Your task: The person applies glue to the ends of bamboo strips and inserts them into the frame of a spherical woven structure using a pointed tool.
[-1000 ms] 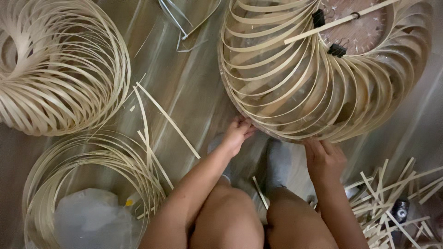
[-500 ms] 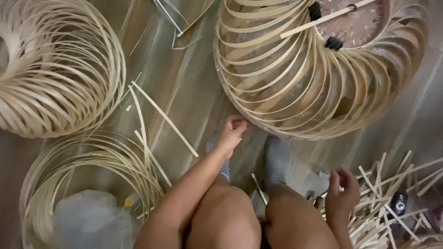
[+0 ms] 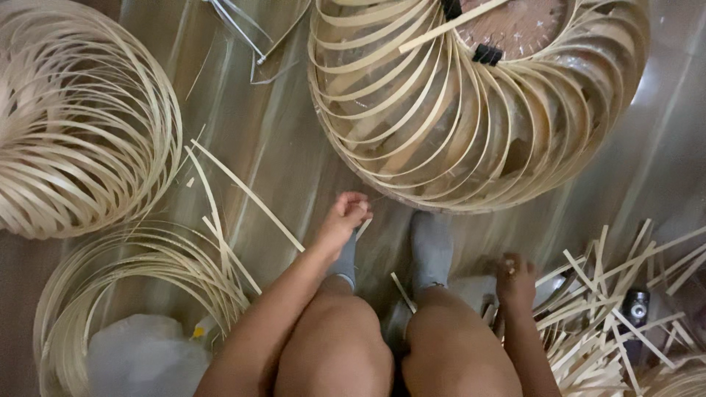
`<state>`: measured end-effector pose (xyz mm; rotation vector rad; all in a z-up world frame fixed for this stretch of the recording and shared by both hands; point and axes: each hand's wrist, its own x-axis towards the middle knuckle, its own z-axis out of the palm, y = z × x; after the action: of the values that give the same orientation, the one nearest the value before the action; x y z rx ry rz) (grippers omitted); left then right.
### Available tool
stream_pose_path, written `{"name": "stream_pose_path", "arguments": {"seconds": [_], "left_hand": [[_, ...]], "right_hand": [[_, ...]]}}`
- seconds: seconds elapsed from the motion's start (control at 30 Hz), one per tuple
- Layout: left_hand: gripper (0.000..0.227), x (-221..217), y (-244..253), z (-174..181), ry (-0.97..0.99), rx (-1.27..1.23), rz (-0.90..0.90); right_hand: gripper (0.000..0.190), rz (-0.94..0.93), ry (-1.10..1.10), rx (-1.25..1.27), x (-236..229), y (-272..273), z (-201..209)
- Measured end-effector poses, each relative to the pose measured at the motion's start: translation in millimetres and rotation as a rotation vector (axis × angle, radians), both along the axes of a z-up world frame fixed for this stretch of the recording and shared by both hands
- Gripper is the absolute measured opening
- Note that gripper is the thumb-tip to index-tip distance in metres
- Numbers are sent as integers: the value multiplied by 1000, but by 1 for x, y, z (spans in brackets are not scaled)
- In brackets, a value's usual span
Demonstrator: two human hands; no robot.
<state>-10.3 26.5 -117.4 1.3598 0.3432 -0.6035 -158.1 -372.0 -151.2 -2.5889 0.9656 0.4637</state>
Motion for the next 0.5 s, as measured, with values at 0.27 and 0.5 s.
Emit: {"name": "stream_pose_path", "arguments": {"seconds": [0.27, 0.5], "left_hand": [[27, 3, -14, 34, -301, 130, -205], [50, 4, -25, 94, -762, 607, -611]], "right_hand": [[59, 123, -149, 406, 26, 63, 101], [56, 461, -194, 459, 62, 92, 143]]}}
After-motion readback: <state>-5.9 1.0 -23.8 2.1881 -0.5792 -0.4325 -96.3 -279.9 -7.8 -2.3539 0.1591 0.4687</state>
